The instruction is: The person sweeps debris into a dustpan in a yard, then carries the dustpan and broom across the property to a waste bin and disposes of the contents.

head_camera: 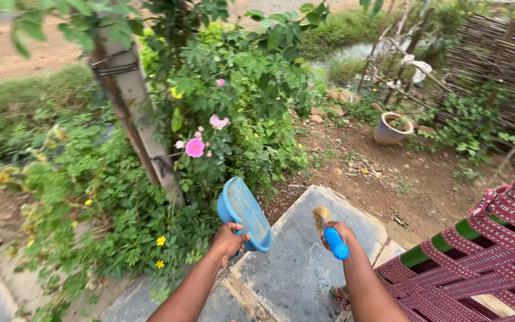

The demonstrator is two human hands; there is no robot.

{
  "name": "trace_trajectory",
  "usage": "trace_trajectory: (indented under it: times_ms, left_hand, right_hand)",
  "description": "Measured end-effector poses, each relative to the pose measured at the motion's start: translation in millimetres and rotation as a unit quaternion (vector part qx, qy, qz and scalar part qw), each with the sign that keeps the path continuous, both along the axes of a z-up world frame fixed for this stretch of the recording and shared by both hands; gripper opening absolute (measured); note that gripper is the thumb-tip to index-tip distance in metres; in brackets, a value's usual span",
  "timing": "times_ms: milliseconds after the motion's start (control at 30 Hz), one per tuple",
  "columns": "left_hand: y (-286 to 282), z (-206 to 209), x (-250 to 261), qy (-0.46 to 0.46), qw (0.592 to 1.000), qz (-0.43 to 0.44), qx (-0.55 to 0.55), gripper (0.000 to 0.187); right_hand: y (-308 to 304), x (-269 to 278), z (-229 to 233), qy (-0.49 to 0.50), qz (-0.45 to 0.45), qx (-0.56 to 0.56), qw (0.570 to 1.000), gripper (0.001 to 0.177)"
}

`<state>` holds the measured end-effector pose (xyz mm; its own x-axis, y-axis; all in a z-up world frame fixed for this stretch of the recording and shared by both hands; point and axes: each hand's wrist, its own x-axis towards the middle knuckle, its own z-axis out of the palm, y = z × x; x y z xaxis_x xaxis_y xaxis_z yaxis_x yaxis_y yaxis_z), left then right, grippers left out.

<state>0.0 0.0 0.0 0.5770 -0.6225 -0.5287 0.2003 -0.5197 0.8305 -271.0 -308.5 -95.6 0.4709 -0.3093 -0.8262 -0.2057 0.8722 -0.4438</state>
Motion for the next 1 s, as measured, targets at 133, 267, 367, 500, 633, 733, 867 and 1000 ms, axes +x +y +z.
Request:
trace_trajectory:
  times_ms: [133,267,367,500,633,733,867,1000]
  left_hand:
    - [-81,-14,36,0.036,0.998,-0.039,-0.044,0.051]
    - [-153,-16,44,0.022,0.992,-0.122,-0.001,0.05]
    - [-212,-23,41,0.016,0.987,-0.158,-0.008,0.05]
    - [-283,-41,36,0.042,0.98,-0.193,-0.031,0.051]
    - [-356,-59,28,0.021,0.98,-0.2,-0.007,0.047]
    - [-423,-79,17,-0.011,0.982,-0.189,-0.01,0.045]
    - [-476,-89,-13,0.059,0.984,-0.166,0.0,0.041]
    - [-536,-66,-13,0.103,0.984,-0.14,-0.037,0.035]
  right_hand:
    - [-19,10,44,0.034,-0.105,-0.013,0.994,0.032]
    - [-52,6,56,0.055,-0.083,-0.032,0.995,0.029]
    - [-90,6,50,0.043,-0.093,-0.018,0.995,0.033]
    - [-140,0,33,0.069,-0.112,-0.109,0.985,0.024]
    - [-223,0,14,0.073,-0.078,-0.053,0.993,0.039]
    - [-301,13,-2,0.097,-0.123,-0.102,0.982,0.032]
    - [-362,11,-27,0.072,-0.128,-0.135,0.98,0.015]
    - [-441,40,-22,0.051,-0.179,-0.103,0.977,0.008]
